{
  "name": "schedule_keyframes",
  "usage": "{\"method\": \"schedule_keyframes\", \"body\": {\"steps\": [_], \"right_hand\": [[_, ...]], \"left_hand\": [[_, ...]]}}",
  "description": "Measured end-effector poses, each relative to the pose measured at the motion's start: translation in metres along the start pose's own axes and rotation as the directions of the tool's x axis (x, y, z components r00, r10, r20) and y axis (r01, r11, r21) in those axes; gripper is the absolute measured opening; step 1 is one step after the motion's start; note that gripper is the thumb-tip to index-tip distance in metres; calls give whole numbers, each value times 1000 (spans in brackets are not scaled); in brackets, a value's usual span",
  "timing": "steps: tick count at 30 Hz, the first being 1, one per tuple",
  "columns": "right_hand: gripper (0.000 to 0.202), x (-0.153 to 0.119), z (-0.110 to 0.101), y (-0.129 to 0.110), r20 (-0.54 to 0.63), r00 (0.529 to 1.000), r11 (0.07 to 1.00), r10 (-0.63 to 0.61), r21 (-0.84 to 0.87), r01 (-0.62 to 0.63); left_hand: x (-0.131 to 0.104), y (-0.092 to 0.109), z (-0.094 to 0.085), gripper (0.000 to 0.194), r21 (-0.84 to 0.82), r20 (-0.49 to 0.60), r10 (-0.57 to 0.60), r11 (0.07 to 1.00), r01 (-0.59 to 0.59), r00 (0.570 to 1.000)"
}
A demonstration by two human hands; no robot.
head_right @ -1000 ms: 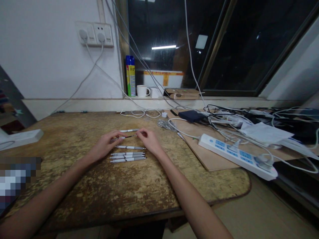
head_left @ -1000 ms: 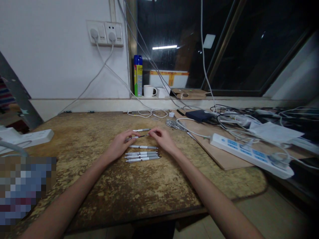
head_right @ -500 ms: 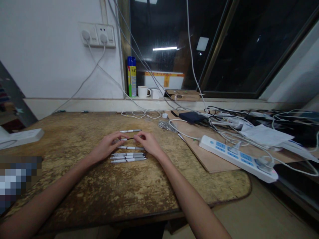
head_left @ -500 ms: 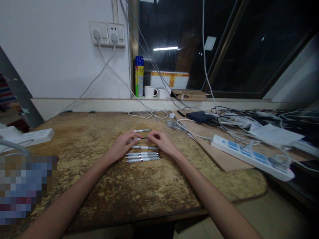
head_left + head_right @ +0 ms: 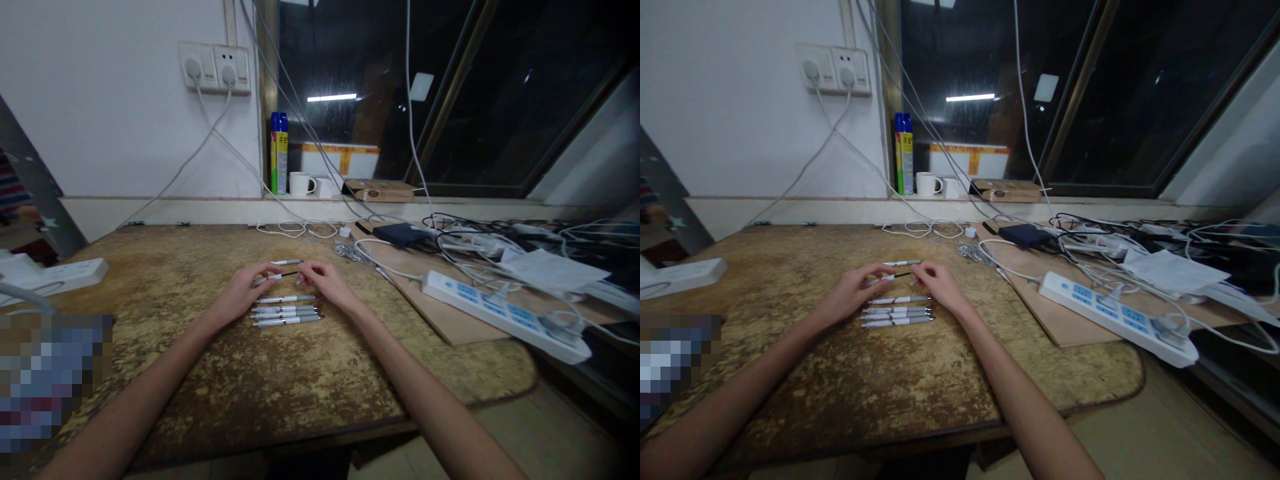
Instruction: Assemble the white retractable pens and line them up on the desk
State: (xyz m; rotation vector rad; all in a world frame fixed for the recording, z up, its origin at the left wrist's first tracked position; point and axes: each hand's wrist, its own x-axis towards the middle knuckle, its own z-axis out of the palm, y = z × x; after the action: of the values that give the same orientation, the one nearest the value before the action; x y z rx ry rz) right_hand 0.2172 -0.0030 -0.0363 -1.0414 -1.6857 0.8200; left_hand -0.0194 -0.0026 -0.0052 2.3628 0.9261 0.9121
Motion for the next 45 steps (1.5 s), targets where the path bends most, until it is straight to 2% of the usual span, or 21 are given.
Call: {"method": "schedule_keyframes", "body": {"steps": [6,15,26,34,40,45], "right_hand": [[37,4,-5,7,-121,993,1000,-19,-17,17],[36,7,-14,18,-254,967,1000,-11,4,12],[39,8,-15,14,-274,962,1000,6,20,-1],[39,8,-15,13,-287,958,1000,-13,-4,12],[39,8,-15,14,-284,959,1000,-15,2,16],[39,8,-14,17,-290,957,1000,-17,-4,16]], "left_hand": [[1,-11,-4,32,-1,-67,-77,997,77,995],[2,-29,-10,31,75,-185,-108,989,124,977],[1,-29,-10,32,155,-181,-86,981,114,980],[1,-29,-8,33,54,-155,-118,990,128,981],[0,-27,-9,34,63,-162,-87,993,98,983],[0,-25,-9,35,52,-154,-106,992,116,982]]}}
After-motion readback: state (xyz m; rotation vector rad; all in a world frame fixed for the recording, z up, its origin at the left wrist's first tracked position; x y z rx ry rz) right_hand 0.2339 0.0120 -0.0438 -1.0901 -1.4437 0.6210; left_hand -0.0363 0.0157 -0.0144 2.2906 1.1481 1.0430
